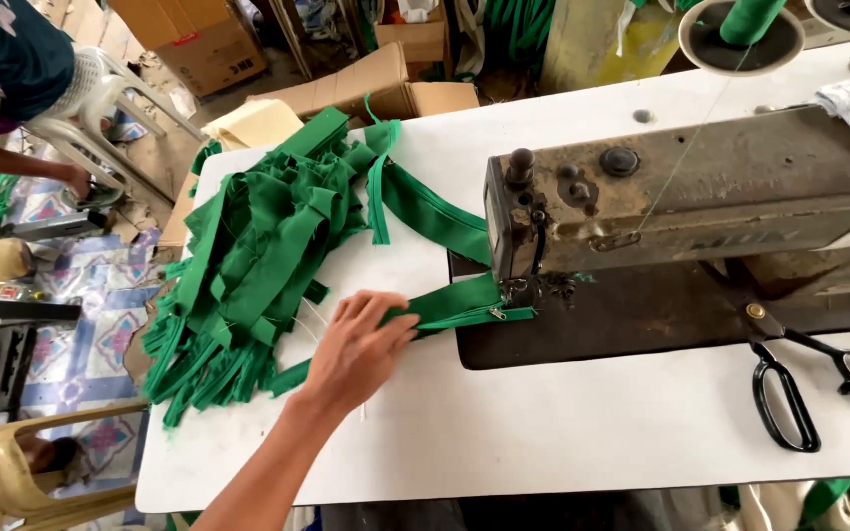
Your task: Sewing green fabric strips using an industrial sewing machine in a factory setting.
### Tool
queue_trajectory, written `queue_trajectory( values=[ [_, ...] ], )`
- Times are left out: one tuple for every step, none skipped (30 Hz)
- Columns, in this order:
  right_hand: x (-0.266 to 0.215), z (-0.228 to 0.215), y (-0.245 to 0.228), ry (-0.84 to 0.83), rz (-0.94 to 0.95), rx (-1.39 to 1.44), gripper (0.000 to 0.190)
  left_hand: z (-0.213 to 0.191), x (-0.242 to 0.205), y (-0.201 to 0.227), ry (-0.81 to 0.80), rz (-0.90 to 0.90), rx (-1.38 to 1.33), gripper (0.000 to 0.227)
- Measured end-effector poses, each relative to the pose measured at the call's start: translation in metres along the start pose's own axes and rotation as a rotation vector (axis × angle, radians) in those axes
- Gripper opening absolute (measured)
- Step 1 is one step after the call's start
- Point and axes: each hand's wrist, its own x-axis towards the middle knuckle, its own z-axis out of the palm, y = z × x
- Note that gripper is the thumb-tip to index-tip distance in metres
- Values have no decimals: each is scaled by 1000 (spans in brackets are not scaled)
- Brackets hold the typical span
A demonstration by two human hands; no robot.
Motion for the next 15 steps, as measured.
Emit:
queue_trajectory(
  values=[
    [8,14,-28,3,-3,0,9,1,-7,-1,0,2,4,9],
    [16,26,-56,6,-6,1,8,3,-14,-3,10,-19,-5,7],
    [23,35,-85,9,-8,2,8,4,-21,-4,21,-40,-13,11],
    [32,43,-102,12,-5,0,8,-12,-18,12,16,-34,-12,11],
    [36,51,-122,16,-1,-3,9,-27,-14,28,-63,36,-23,2],
    [34,57,-146,19,4,-9,9,-42,-9,44,-143,109,-37,12],
    [46,73,-181,24,12,-12,9,-48,-7,57,-148,117,-39,12],
    [58,87,-215,-83,-74,93,7,-54,-6,72,-177,80,-41,6],
    [70,102,-249,-190,-159,199,12,-60,-5,87,-207,43,-42,8],
    [78,114,-253,-186,-155,193,12,-63,-2,99,-206,52,-45,8],
    [86,125,-259,-233,-273,140,22,-66,1,110,-233,11,-49,11],
    [97,137,-263,-280,-396,87,34,-70,4,121,-254,-31,-49,19],
    [97,148,-259,-274,-398,81,34,-70,7,130,-248,-25,-49,19],
    [99,158,-253,-301,-417,9,37,-70,9,140,-209,-48,-91,17],
    [101,170,-248,-328,-435,-64,42,-70,12,148,-171,-71,-134,17]
  ],
)
